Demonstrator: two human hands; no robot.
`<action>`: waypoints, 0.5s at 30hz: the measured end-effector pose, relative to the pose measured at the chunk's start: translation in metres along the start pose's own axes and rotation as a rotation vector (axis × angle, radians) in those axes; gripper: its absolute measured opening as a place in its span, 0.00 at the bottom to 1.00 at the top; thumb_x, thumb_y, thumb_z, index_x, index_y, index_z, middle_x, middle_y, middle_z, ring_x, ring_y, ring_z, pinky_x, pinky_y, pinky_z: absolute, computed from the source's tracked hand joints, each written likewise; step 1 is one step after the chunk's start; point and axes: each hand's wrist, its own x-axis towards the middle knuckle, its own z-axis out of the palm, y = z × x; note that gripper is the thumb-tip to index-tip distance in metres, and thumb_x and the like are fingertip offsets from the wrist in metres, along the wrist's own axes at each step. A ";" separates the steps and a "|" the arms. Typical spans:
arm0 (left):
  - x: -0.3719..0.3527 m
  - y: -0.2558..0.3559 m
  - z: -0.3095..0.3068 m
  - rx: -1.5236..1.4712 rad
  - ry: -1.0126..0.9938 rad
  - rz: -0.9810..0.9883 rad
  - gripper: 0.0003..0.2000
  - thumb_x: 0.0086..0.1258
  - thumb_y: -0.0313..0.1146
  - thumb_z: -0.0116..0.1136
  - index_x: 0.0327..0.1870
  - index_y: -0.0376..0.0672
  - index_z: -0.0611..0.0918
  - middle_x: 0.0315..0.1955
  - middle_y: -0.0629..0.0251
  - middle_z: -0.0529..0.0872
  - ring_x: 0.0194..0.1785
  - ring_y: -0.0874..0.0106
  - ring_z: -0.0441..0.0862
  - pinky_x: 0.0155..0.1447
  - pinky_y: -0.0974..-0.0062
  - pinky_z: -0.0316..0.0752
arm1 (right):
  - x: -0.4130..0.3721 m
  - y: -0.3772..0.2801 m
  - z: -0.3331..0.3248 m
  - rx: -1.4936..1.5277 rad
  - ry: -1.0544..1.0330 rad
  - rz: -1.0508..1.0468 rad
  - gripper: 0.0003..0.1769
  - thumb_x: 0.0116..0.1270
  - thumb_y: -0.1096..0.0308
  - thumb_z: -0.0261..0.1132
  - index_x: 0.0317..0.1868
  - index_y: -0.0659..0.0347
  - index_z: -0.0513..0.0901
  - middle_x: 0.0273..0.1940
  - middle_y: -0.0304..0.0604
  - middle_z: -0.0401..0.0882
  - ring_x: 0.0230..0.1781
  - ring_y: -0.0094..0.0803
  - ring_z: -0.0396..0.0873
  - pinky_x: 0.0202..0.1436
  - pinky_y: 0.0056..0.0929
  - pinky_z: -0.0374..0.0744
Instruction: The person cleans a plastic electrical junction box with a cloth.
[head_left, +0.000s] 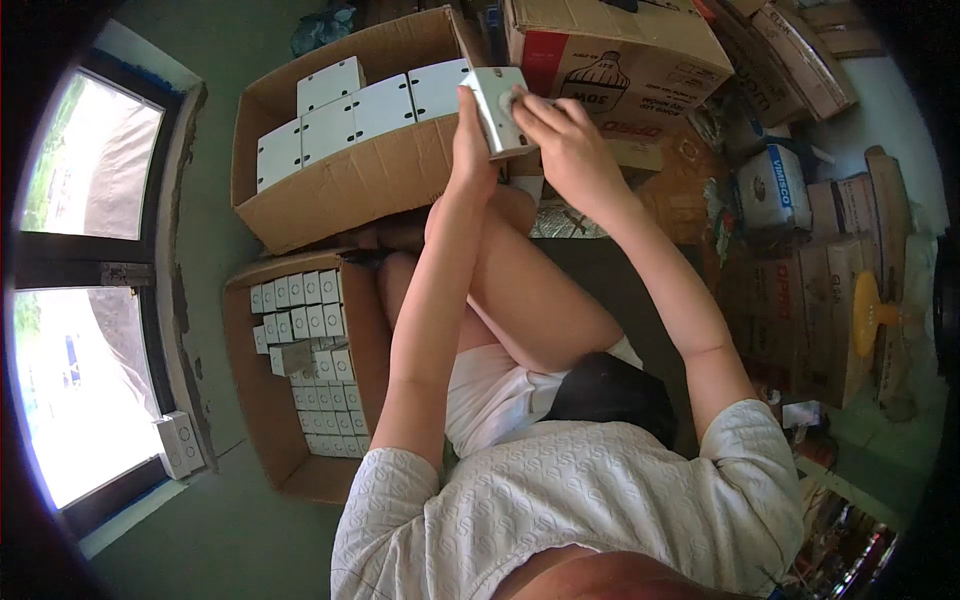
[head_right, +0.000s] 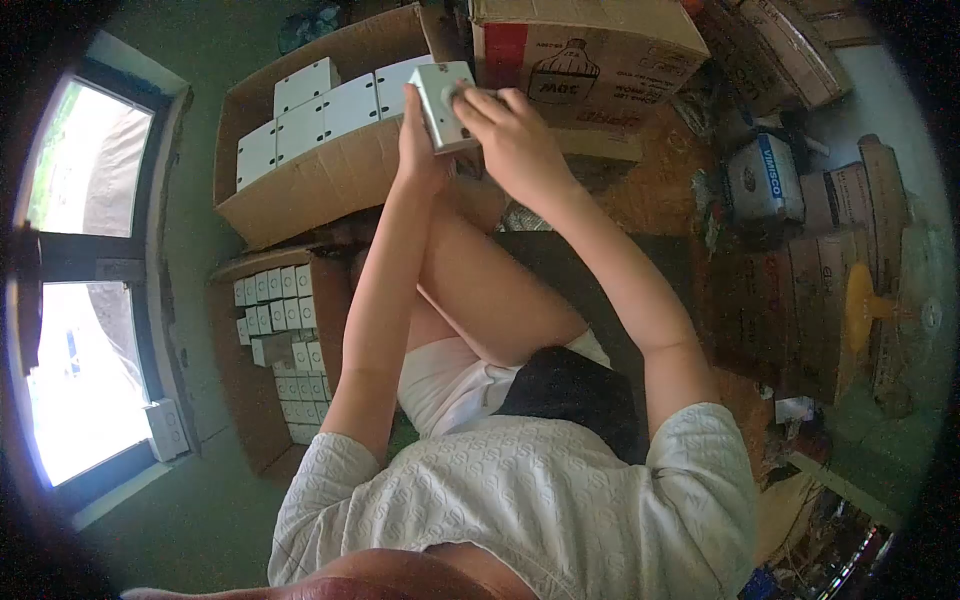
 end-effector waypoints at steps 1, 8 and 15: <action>-0.001 -0.001 0.002 -0.002 -0.041 0.014 0.33 0.80 0.63 0.27 0.68 0.46 0.70 0.57 0.57 0.79 0.59 0.63 0.79 0.60 0.58 0.77 | 0.004 0.005 0.003 -0.045 0.020 0.032 0.25 0.61 0.81 0.60 0.61 0.61 0.80 0.64 0.40 0.77 0.53 0.42 0.75 0.62 0.38 0.78; -0.008 -0.006 0.002 -0.027 -0.061 0.039 0.31 0.81 0.61 0.29 0.69 0.47 0.71 0.57 0.59 0.80 0.61 0.66 0.79 0.63 0.61 0.76 | 0.012 0.008 0.010 0.077 0.060 0.060 0.26 0.62 0.82 0.57 0.62 0.60 0.80 0.65 0.42 0.77 0.54 0.49 0.75 0.63 0.41 0.78; -0.006 0.011 0.006 -0.008 -0.080 -0.007 0.34 0.79 0.64 0.31 0.69 0.45 0.71 0.57 0.58 0.81 0.59 0.66 0.81 0.61 0.66 0.79 | -0.012 -0.022 -0.013 0.141 0.033 0.042 0.25 0.60 0.82 0.59 0.59 0.63 0.80 0.66 0.42 0.76 0.54 0.48 0.75 0.62 0.39 0.77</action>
